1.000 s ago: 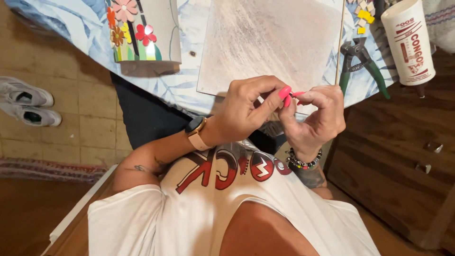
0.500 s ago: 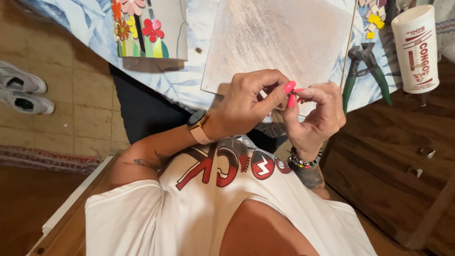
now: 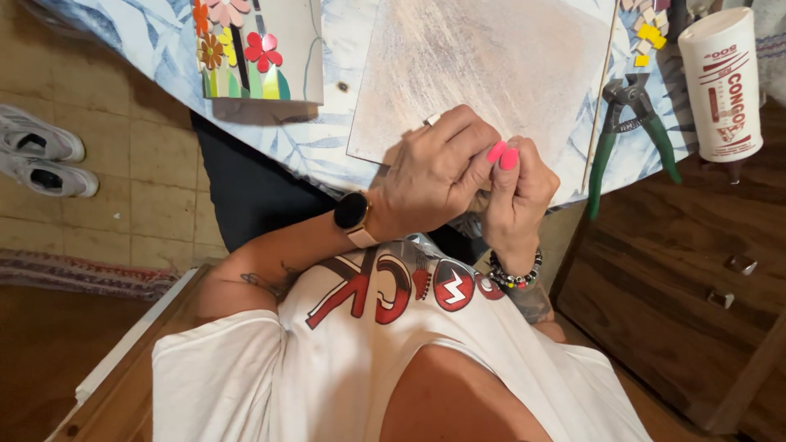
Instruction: Decorating a cylindrical container with colorful flower cutouts using pliers and an applicator stick
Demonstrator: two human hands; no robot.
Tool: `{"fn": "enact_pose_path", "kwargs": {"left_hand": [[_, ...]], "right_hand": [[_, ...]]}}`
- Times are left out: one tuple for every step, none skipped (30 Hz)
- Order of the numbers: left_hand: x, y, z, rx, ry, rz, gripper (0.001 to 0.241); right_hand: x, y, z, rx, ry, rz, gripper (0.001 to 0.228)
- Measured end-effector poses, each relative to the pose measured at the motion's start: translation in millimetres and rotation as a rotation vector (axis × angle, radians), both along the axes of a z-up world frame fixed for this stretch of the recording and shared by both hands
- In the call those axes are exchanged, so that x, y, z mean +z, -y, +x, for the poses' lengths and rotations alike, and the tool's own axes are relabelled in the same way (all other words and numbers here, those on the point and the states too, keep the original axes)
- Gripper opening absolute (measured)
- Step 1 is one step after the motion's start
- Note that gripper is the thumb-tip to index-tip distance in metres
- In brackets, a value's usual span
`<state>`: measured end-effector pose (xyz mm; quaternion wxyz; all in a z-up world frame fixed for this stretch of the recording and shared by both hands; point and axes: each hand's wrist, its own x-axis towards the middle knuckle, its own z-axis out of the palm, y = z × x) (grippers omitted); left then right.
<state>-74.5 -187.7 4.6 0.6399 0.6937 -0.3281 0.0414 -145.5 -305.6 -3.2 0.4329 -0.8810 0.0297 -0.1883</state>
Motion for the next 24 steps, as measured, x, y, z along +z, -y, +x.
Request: {"fn": "enact_pose_path", "kwargs": {"left_hand": [[-1, 0, 0, 0.035, 0.09, 0.058, 0.015], [-3, 0, 0, 0.032, 0.091, 0.058, 0.015], [-5, 1, 0, 0.048, 0.152, 0.092, 0.016], [-7, 1, 0, 0.066, 0.213, 0.125, 0.017], [-7, 1, 0, 0.065, 0.215, 0.125, 0.017], [-7, 1, 0, 0.079, 0.276, 0.158, 0.016], [-7, 0, 0, 0.094, 0.336, 0.192, 0.014], [-4, -1, 0, 0.093, 0.336, 0.192, 0.014], [-2, -1, 0, 0.095, 0.349, 0.188, 0.014], [1, -2, 0, 0.097, 0.362, 0.184, 0.013], [-3, 0, -1, 0.097, 0.362, 0.184, 0.013], [-6, 2, -3, 0.113, 0.353, 0.157, 0.012], [-10, 4, -4, 0.129, 0.344, 0.131, 0.012], [-9, 4, -4, 0.128, 0.344, 0.131, 0.012], [-9, 4, -5, 0.134, 0.329, 0.112, 0.011], [-9, 4, -5, 0.138, 0.314, 0.092, 0.014], [-8, 4, -5, 0.136, 0.315, 0.091, 0.014], [-7, 3, -5, 0.137, 0.316, 0.074, 0.013], [-6, 3, -5, 0.138, 0.316, 0.058, 0.014], [-8, 3, -6, 0.139, 0.316, 0.058, 0.014], [-9, 4, -7, 0.148, 0.309, 0.047, 0.013], [-10, 4, -8, 0.158, 0.301, 0.036, 0.013], [-8, 3, -7, 0.159, 0.3, 0.036, 0.013], [-6, 3, -6, 0.188, 0.337, 0.045, 0.011]], "right_hand": [[0, -1, 0, -0.005, 0.012, -0.003, 0.034], [0, -1, 0, -0.008, 0.013, -0.002, 0.034], [0, -1, 0, -0.005, 0.026, 0.015, 0.033], [0, -1, 0, 0.0, 0.04, 0.032, 0.032], [0, -2, 1, -0.001, 0.043, 0.032, 0.032], [0, -3, 1, -0.009, 0.043, 0.058, 0.032], [0, -4, 1, -0.016, 0.044, 0.085, 0.032], [1, -3, 1, -0.017, 0.044, 0.085, 0.032], [1, -3, 0, -0.023, 0.043, 0.104, 0.031], [2, -3, 0, -0.029, 0.042, 0.123, 0.031], [1, -2, 0, -0.029, 0.042, 0.123, 0.031], [-1, 0, 0, -0.027, 0.046, 0.158, 0.031], [-2, 1, 0, -0.025, 0.049, 0.193, 0.032], [-4, 2, -1, -0.026, 0.049, 0.193, 0.032], [-6, 3, -2, -0.025, 0.046, 0.21, 0.032], [-7, 4, -3, -0.026, 0.045, 0.227, 0.032], [-7, 4, -3, -0.028, 0.046, 0.226, 0.032], [-7, 3, -3, -0.019, 0.054, 0.232, 0.033], [-7, 3, -3, -0.011, 0.062, 0.239, 0.033], [-6, 3, -3, -0.01, 0.063, 0.239, 0.033], [-5, 3, -3, -0.008, 0.063, 0.239, 0.033], [-5, 3, -3, -0.006, 0.063, 0.239, 0.033], [-7, 5, -3, -0.005, 0.062, 0.239, 0.033], [-9, 6, -3, -0.003, 0.067, 0.221, 0.033]]}}
